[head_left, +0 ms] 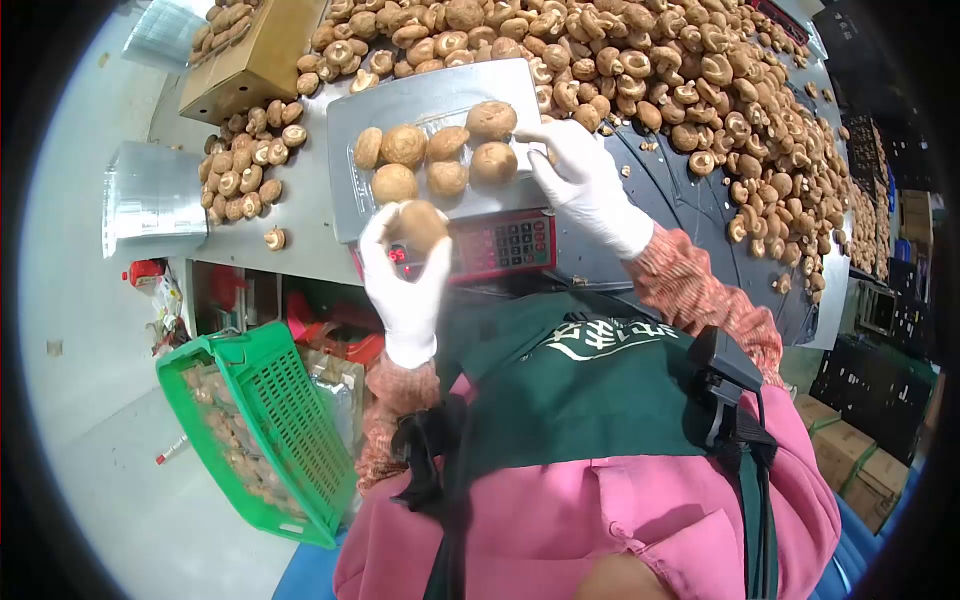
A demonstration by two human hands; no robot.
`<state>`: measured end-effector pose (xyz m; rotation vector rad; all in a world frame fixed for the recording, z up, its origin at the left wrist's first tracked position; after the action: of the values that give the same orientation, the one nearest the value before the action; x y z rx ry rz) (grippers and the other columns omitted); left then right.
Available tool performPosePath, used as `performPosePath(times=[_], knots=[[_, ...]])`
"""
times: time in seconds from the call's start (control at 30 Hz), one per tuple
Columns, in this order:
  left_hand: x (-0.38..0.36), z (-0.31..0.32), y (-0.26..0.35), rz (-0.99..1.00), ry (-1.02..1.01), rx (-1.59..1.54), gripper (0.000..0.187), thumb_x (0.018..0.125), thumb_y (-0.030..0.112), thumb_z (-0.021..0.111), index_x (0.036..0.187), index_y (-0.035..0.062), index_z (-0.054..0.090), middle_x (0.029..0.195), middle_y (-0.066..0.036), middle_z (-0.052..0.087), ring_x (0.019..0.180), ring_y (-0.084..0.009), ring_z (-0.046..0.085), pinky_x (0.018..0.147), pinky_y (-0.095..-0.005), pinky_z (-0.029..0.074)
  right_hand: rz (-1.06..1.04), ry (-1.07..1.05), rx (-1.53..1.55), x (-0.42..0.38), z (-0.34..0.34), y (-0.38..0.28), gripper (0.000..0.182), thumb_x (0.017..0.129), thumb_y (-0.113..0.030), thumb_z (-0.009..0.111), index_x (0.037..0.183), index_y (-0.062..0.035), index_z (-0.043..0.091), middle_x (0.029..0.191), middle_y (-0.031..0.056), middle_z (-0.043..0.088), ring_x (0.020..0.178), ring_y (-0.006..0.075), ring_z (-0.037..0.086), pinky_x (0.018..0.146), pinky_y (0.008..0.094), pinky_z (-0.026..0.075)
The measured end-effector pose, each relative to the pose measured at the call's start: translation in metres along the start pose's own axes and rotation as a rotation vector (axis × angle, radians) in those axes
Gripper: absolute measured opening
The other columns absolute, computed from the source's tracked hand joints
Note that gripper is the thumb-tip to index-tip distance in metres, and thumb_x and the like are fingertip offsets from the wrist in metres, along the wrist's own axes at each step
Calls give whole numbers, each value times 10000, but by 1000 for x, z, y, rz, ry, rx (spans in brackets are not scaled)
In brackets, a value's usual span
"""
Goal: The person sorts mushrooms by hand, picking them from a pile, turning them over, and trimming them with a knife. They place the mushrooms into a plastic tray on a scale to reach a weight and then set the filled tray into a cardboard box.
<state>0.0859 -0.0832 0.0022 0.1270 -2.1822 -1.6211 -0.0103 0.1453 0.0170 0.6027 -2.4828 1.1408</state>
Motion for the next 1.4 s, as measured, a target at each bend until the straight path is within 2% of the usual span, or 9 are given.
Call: performPosePath(times=[0.2, 0.3, 0.43, 0.47, 0.7, 0.97, 1.13, 1.3, 1.4], knots=[[84, 32, 0, 100, -23, 62, 540, 796, 115, 798, 1269, -1, 563, 1211, -160, 616, 1135, -274, 590, 1033, -402, 441, -283, -171, -332, 26, 53, -2, 442, 912, -356, 621, 1250, -74, 588, 1290, 127, 582, 1281, 324, 490, 1123, 514, 308], [110, 55, -19, 97, -186, 268, 428, 864, 148, 748, 1243, 12, 604, 1239, -159, 634, 1219, -244, 556, 1068, -379, 418, -329, -192, -315, 16, 58, 7, 436, 872, -365, 663, 1209, -93, 605, 1263, 114, 582, 1283, 310, 486, 1124, 524, 314], [105, 73, -21, 551, -211, 735, 468, 881, 272, 714, 1286, 60, 615, 1231, -146, 643, 1201, -322, 561, 1111, -447, 346, -304, -177, -256, 15, 58, 11, 397, 839, -359, 686, 1139, -109, 611, 1238, 108, 578, 1269, 311, 488, 1125, 512, 317], [107, 73, -29, 478, -267, 748, 459, 903, 295, 669, 1293, 63, 601, 1199, -107, 644, 1210, -339, 543, 1151, -574, 237, -280, -148, -220, 15, 55, 11, 387, 836, -354, 687, 1128, -112, 609, 1235, 107, 576, 1261, 313, 490, 1125, 509, 319], [130, -9, -19, 148, -40, 133, 346, 970, 98, 577, 1286, -43, 591, 1240, -162, 652, 1181, -258, 592, 1060, -371, 423, -167, 97, -86, 10, 28, 23, 425, 815, -161, 636, 1222, -61, 566, 1300, 173, 557, 1197, 363, 512, 1054, 518, 369], [111, -90, -8, 72, 174, 349, 312, 1007, 151, 588, 1260, -24, 638, 1186, -55, 670, 1039, -115, 618, 868, -250, 488, -68, 155, 39, 22, 16, 30, 280, 946, -168, 550, 1192, -68, 642, 1258, 164, 622, 1204, 338, 558, 1044, 441, 416], [94, -93, -7, -15, 217, 308, 259, 971, 111, 609, 1193, -4, 675, 1139, -113, 712, 1052, -187, 647, 943, -319, 489, -138, 86, 24, 30, 30, 17, 279, 922, -164, 592, 1182, -74, 637, 1236, 154, 627, 1176, 336, 575, 1016, 442, 430], [75, -4, 15, 449, -115, 577, 296, 861, 92, 694, 1156, 62, 684, 1160, -119, 676, 1147, -293, 608, 1076, -471, 393, -404, -116, -292, 36, 60, -27, 382, 912, -190, 618, 1280, -90, 617, 1324, 122, 606, 1246, 286, 546, 1080, 494, 375], [61, 32, 3, 506, -256, 623, 365, 839, 111, 723, 1200, 95, 669, 1220, -90, 656, 1212, -283, 575, 1133, -504, 335, -430, -169, -322, 20, 66, -15, 452, 833, -277, 686, 1232, -75, 626, 1300, 107, 602, 1234, 254, 555, 1104, 506, 357]])
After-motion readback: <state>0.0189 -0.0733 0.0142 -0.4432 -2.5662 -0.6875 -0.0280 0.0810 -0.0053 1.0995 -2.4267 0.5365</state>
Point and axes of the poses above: each hand's wrist, its own x-axis towards the middle knuckle, its own z-axis out of the palm, y = z × x, the point moved 4 cm from there along x, towards the middle knuckle
